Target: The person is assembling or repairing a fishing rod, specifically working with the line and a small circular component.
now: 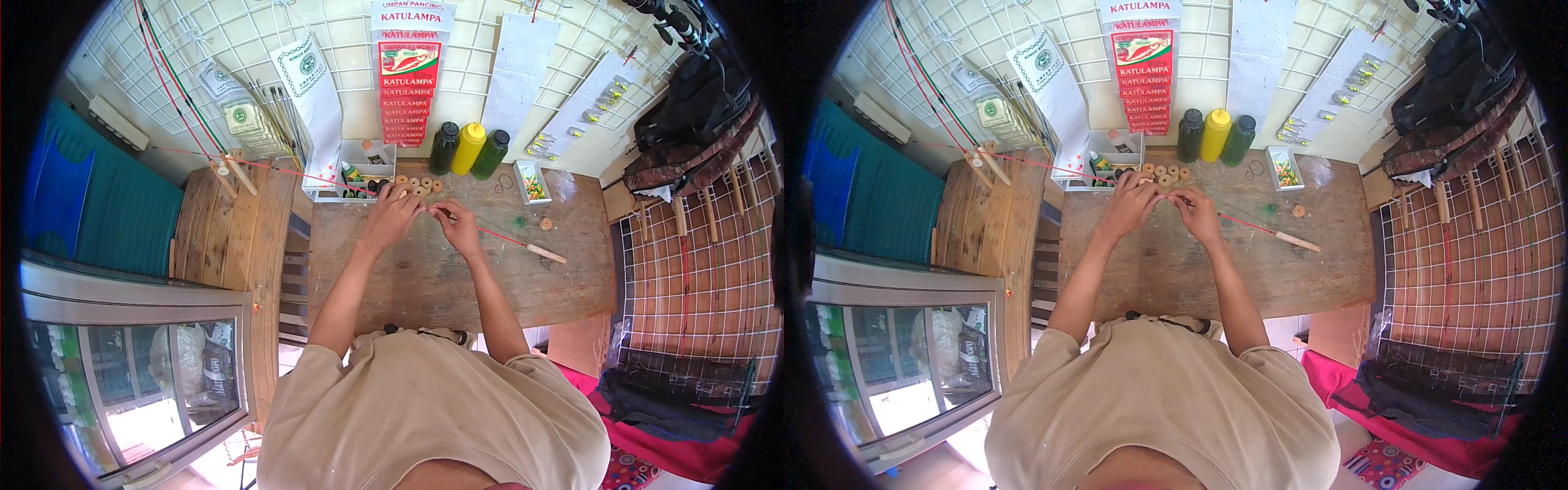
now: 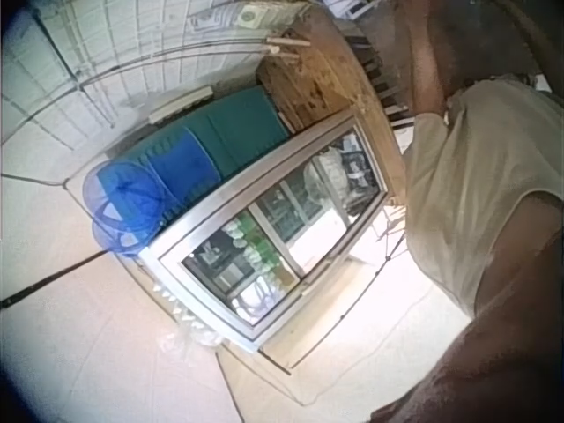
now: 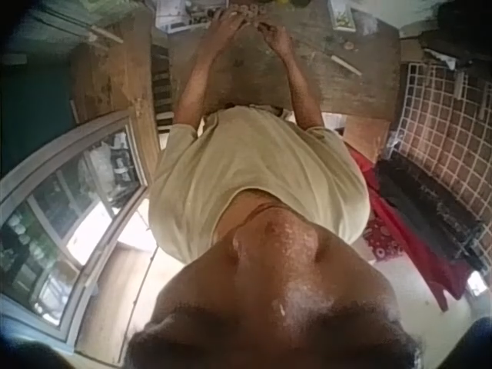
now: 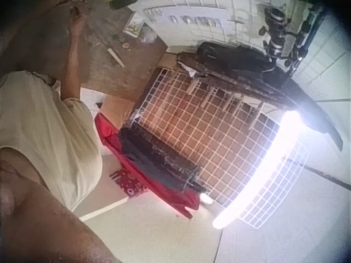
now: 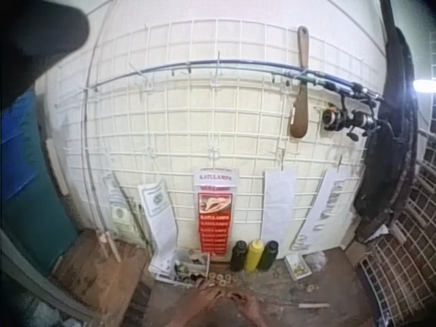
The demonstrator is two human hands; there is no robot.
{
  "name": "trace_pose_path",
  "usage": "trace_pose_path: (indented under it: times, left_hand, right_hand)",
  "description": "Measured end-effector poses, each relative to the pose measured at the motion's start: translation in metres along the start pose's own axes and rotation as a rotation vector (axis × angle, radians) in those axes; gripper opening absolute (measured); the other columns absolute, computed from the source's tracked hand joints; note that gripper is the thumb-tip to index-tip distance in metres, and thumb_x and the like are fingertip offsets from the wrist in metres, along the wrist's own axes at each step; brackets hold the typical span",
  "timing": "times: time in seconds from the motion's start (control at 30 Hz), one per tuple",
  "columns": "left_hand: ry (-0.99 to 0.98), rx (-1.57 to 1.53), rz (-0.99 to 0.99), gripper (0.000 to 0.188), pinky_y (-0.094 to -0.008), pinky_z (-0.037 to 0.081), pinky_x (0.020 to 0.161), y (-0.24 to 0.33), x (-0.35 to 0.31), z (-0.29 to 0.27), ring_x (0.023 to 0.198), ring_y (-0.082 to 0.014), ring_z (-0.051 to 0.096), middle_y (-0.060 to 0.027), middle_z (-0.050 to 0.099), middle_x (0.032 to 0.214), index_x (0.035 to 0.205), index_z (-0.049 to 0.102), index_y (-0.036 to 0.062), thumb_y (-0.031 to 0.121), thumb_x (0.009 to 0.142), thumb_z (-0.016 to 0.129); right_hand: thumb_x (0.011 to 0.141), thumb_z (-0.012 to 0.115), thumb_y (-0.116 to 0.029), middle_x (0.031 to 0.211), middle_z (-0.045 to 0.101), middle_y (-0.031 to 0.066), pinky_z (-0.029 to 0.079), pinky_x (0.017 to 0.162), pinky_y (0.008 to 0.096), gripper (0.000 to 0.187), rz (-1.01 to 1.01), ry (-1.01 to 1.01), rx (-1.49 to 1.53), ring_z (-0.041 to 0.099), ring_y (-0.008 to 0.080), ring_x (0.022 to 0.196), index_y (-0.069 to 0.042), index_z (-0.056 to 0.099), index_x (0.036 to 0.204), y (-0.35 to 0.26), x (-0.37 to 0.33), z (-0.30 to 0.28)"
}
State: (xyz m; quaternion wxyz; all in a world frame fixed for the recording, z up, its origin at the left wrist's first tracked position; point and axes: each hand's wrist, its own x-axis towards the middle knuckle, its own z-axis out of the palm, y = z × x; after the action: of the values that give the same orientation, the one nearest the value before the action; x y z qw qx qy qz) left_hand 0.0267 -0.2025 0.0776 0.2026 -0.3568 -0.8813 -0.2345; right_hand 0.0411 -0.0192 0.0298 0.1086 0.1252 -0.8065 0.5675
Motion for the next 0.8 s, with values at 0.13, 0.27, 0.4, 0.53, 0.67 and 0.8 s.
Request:
trace_pose_path:
  times: [0.13,0.27,0.4,0.53,0.67,0.8]
  left_hand:
    - [0.120,0.010,-0.051,0.020,-0.0425,0.037,0.094,0.000,0.003,-0.012,0.108,-0.0268,0.051,-0.0096,0.061,0.105,0.094,0.062,0.0066,0.019,0.080,0.067]
    - [0.166,0.091,-0.036,0.029,-0.0449,0.035,0.097,-0.018,-0.003,-0.033,0.112,-0.0251,0.050,-0.0052,0.064,0.103,0.103,0.062,0.0089,0.020,0.077,0.068]
    - [0.195,0.110,-0.025,0.023,-0.0444,0.037,0.095,-0.035,-0.010,-0.034,0.105,-0.0235,0.054,-0.0040,0.067,0.089,0.096,0.066,0.0087,0.017,0.075,0.068]
    - [0.183,0.037,-0.038,0.012,-0.0422,0.038,0.093,-0.033,-0.012,-0.029,0.099,-0.0221,0.057,-0.0027,0.067,0.086,0.085,0.068,0.0088,0.014,0.074,0.068]
    - [0.209,0.014,-0.034,0.010,-0.0407,0.039,0.088,-0.021,-0.009,-0.021,0.094,-0.0210,0.059,-0.0009,0.067,0.082,0.082,0.068,0.0090,0.011,0.071,0.069]
    - [0.254,0.019,-0.026,0.010,-0.0383,0.041,0.083,-0.005,-0.004,-0.014,0.092,-0.0207,0.059,-0.0012,0.067,0.081,0.081,0.068,0.0090,0.010,0.071,0.069]
  right_hand:
    - [0.084,0.065,-0.006,0.083,0.063,0.0079,0.048,0.064,0.0260,0.008,0.029,0.044,-0.016,0.061,0.0144,0.071,-0.001,0.066,0.091,0.000,0.000,-0.005]
    - [0.084,0.065,-0.006,0.081,0.062,0.0070,0.047,0.063,0.0255,0.008,0.032,0.065,0.001,0.059,0.0127,0.069,-0.001,0.066,0.091,0.000,0.000,-0.014]
    - [0.084,0.066,-0.007,0.080,0.062,0.0067,0.046,0.061,0.0249,0.009,0.058,0.052,0.030,0.058,0.0112,0.066,-0.001,0.066,0.090,0.003,0.001,-0.017]
    - [0.083,0.067,-0.009,0.081,0.063,0.0074,0.047,0.060,0.0255,0.011,0.156,0.023,-0.006,0.059,0.0117,0.068,-0.001,0.067,0.091,-0.009,0.001,-0.019]
    - [0.083,0.068,-0.010,0.081,0.064,0.0082,0.048,0.062,0.0264,0.012,0.059,0.027,-0.057,0.061,0.0133,0.069,-0.001,0.068,0.091,-0.025,0.004,-0.015]
    - [0.083,0.068,-0.010,0.082,0.065,0.0090,0.049,0.064,0.0272,0.013,-0.011,0.007,0.014,0.062,0.0152,0.070,-0.001,0.067,0.092,-0.034,0.009,-0.006]
